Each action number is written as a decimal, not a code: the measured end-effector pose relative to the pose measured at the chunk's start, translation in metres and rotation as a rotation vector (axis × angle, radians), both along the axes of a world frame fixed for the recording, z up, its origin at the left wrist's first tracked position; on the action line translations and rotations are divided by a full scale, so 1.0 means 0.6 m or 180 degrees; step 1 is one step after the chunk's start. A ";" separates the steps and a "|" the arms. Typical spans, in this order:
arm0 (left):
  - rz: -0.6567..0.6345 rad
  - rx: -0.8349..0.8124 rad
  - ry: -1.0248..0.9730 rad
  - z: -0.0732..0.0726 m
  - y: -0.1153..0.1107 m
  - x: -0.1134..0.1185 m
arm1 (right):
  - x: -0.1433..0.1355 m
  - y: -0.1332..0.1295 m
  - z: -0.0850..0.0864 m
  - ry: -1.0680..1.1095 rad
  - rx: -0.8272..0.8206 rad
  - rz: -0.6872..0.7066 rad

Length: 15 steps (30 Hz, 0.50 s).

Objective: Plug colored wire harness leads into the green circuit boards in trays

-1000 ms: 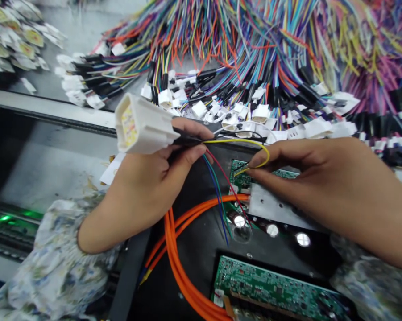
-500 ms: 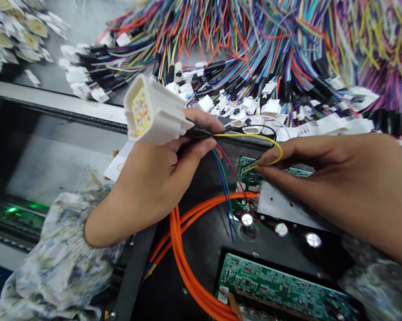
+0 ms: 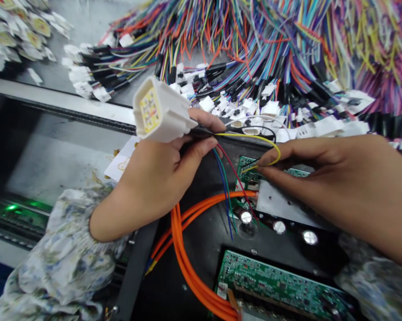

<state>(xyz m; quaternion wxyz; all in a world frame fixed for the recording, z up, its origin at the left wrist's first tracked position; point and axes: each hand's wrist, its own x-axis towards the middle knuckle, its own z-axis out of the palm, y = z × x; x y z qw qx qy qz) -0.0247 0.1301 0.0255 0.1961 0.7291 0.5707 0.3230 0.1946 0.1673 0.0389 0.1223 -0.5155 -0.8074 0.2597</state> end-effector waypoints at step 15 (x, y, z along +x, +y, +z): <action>0.0037 0.0016 0.0163 0.000 -0.002 0.001 | 0.000 -0.001 -0.002 0.0114 -0.0041 0.0065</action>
